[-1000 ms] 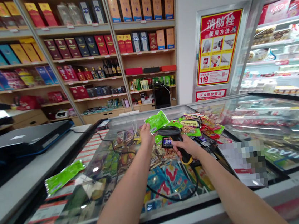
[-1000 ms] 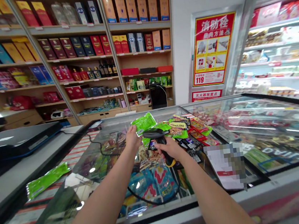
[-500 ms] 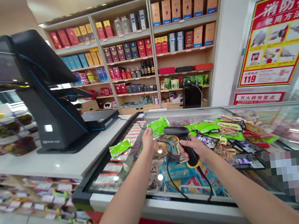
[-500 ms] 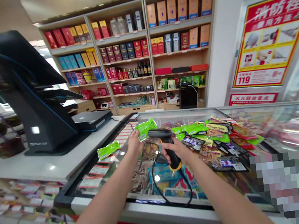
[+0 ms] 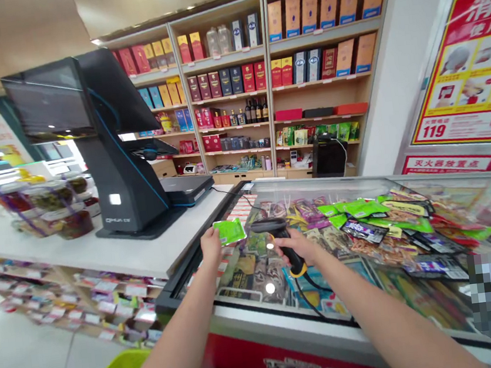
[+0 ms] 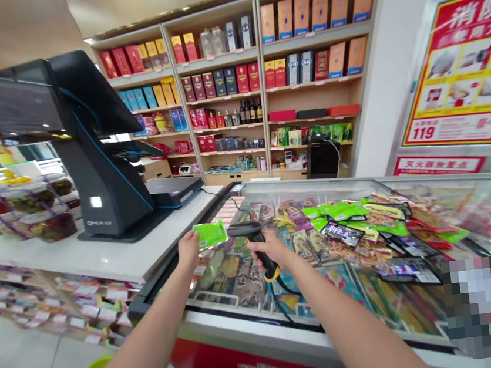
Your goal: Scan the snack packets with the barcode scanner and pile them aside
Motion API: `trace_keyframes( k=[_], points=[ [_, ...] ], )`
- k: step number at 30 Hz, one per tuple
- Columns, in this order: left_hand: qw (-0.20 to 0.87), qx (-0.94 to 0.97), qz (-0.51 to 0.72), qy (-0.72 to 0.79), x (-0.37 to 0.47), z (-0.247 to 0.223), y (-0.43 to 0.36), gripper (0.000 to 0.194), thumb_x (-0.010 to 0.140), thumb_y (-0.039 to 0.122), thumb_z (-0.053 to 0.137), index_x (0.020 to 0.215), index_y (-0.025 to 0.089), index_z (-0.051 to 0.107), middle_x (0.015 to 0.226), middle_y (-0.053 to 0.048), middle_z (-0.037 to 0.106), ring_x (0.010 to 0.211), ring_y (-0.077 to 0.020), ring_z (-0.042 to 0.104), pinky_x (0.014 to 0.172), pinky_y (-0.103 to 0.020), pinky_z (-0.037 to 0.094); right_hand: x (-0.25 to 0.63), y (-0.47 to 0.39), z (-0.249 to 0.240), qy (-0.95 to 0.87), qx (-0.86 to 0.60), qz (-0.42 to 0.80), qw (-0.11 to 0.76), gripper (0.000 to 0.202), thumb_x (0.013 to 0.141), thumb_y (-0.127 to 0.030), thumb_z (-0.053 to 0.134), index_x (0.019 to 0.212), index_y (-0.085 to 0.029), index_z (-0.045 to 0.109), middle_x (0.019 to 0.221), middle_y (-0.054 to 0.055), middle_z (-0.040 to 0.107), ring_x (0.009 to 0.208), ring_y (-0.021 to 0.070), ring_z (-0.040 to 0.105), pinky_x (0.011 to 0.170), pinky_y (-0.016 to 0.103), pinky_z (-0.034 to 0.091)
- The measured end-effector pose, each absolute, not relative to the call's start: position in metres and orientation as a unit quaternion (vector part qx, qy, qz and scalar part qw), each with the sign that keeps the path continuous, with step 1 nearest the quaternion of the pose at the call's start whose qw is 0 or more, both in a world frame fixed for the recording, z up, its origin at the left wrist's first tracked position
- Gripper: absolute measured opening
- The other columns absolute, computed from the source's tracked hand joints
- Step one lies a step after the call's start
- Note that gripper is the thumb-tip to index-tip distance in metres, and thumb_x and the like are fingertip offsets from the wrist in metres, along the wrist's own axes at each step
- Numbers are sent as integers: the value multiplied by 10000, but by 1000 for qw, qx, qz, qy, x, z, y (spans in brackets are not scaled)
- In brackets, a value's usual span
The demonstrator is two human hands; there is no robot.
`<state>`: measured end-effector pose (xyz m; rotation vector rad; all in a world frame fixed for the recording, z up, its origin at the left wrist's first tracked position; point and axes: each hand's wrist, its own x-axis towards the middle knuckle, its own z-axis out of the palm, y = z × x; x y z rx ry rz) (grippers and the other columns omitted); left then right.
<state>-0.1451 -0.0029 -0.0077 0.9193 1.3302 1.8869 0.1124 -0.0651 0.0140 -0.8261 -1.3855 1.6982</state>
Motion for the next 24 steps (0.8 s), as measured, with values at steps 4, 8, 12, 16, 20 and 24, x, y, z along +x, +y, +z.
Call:
trace_keyframes(
  k=[4, 8, 12, 16, 20, 24],
  points=[
    [145, 415, 677, 591, -154, -5, -4, 250, 615, 171, 659, 863, 191, 676, 1032, -112, 701, 1175, -329, 572, 1087, -479, 369, 108, -65, 15, -552, -333, 663, 382, 525, 574, -468, 796, 911, -188, 507, 491, -78, 561, 348, 94, 485, 352, 214, 409],
    [75, 485, 652, 578, -135, 4, 2, 321, 683, 230, 630, 998, 182, 671, 1323, -128, 580, 1333, -325, 435, 1168, -473, 265, 116, -63, 21, -550, -332, 653, 401, 516, 566, -466, 797, 900, -189, 518, 492, -73, 567, 356, 92, 491, 365, 213, 421],
    [184, 499, 644, 550, -87, 12, 12, 274, 695, 246, 642, 964, 196, 660, 1210, -119, 638, 1220, -306, 544, 1070, -459, 402, 134, -65, 28, -551, -318, 642, 428, 489, 590, -464, 775, 913, -182, 539, 502, -72, 568, 361, 86, 485, 362, 210, 423],
    [376, 457, 640, 490, -13, 14, 18, 353, 663, 190, 692, 1005, 197, 604, 1035, -103, 679, 771, -200, 677, 775, -372, 543, 167, -73, 35, -541, -326, 618, 468, 482, 589, -453, 783, 899, -188, 527, 507, -78, 562, 355, 84, 480, 352, 209, 420],
    [515, 444, 594, 430, 69, 7, 23, 349, 664, 153, 693, 996, 185, 589, 801, -38, 672, 570, -140, 629, 600, -266, 492, 218, -85, 37, -516, -350, 585, 518, 450, 601, -458, 782, 831, -187, 506, 510, -68, 562, 360, 82, 482, 354, 207, 412],
    [543, 529, 509, 407, 140, 4, 36, 114, 650, 167, 725, 652, 167, 610, 529, -8, 582, 545, -154, 595, 557, -227, 426, 274, -100, 33, -473, -376, 555, 572, 457, 609, -456, 784, 864, -181, 523, 522, -67, 564, 352, 76, 468, 356, 209, 416]
  ],
)
